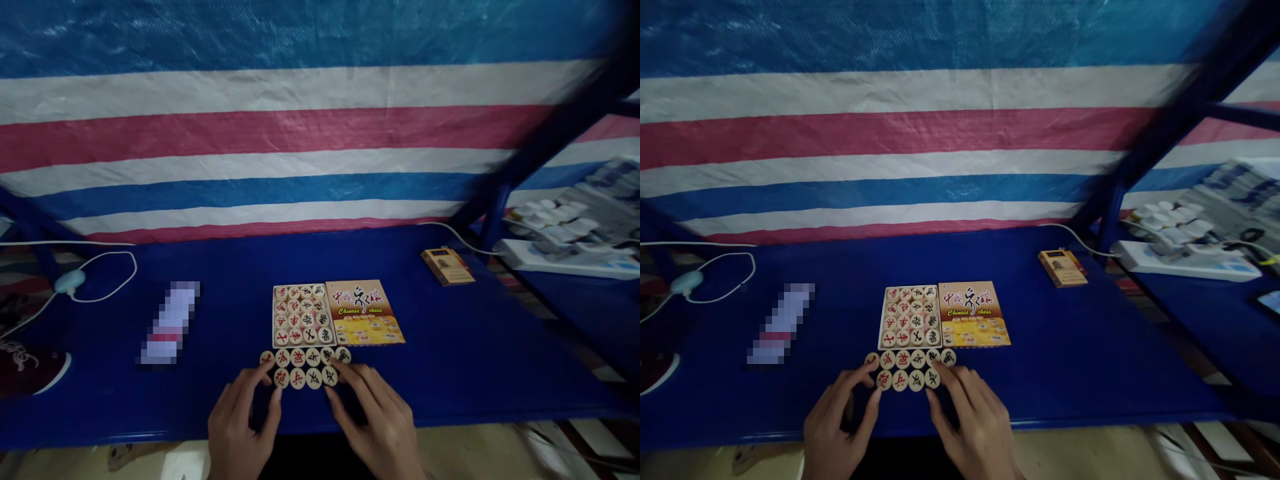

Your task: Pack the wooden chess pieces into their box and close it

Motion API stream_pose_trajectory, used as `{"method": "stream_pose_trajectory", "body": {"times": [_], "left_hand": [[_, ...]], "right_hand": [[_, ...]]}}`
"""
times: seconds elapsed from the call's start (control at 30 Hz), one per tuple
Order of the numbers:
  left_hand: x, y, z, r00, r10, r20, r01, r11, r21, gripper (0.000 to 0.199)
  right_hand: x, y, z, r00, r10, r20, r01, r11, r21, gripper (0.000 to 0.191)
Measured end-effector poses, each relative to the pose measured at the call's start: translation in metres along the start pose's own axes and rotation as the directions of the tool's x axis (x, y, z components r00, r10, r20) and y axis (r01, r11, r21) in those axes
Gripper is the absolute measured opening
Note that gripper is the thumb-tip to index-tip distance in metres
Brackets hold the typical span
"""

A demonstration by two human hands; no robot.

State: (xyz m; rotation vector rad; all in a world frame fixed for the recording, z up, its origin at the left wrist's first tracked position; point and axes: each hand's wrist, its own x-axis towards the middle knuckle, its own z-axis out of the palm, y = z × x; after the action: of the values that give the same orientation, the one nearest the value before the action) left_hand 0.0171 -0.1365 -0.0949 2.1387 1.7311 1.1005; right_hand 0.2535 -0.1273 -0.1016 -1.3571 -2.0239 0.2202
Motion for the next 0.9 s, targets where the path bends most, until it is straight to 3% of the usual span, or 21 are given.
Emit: {"method": "stream_pose_trajectory", "body": {"times": [0.13, 0.23, 0.37, 0.5, 0.67, 0.9], "left_hand": [[0.008, 0.004, -0.006, 0.985, -0.170, 0.036, 0.173, 0.973, -0.155, 0.025], [0.032, 0.004, -0.011, 0.984, -0.177, 0.014, 0.176, 0.967, -0.183, 0.018], [0.079, 0.005, -0.006, 0.992, -0.116, 0.052, 0.115, 0.993, 0.031, 0.020], [0.114, 0.011, 0.011, 0.985, -0.101, 0.143, 0.057, 0.958, 0.282, 0.026], [0.118, 0.012, 0.025, 0.986, -0.062, 0.155, 0.013, 0.954, 0.299, 0.019], [0.111, 0.005, 0.024, 0.988, -0.106, 0.110, 0.090, 0.986, 0.137, 0.019]], "right_hand": [[0.005, 0.000, -0.006, 0.998, 0.056, 0.009, -0.057, 0.994, 0.098, 0.039], [0.019, 0.002, -0.011, 0.997, 0.054, -0.047, -0.050, 0.995, 0.084, 0.030], [0.055, 0.007, -0.011, 0.990, -0.007, -0.144, 0.001, 0.999, -0.043, 0.023], [0.096, 0.008, -0.003, 0.999, -0.013, -0.029, 0.008, 0.987, -0.161, 0.027], [0.118, 0.004, 0.010, 0.997, -0.033, 0.063, 0.045, 0.979, -0.197, 0.025], [0.115, 0.001, 0.014, 0.999, 0.019, 0.042, -0.015, 0.996, -0.083, 0.021]]}}
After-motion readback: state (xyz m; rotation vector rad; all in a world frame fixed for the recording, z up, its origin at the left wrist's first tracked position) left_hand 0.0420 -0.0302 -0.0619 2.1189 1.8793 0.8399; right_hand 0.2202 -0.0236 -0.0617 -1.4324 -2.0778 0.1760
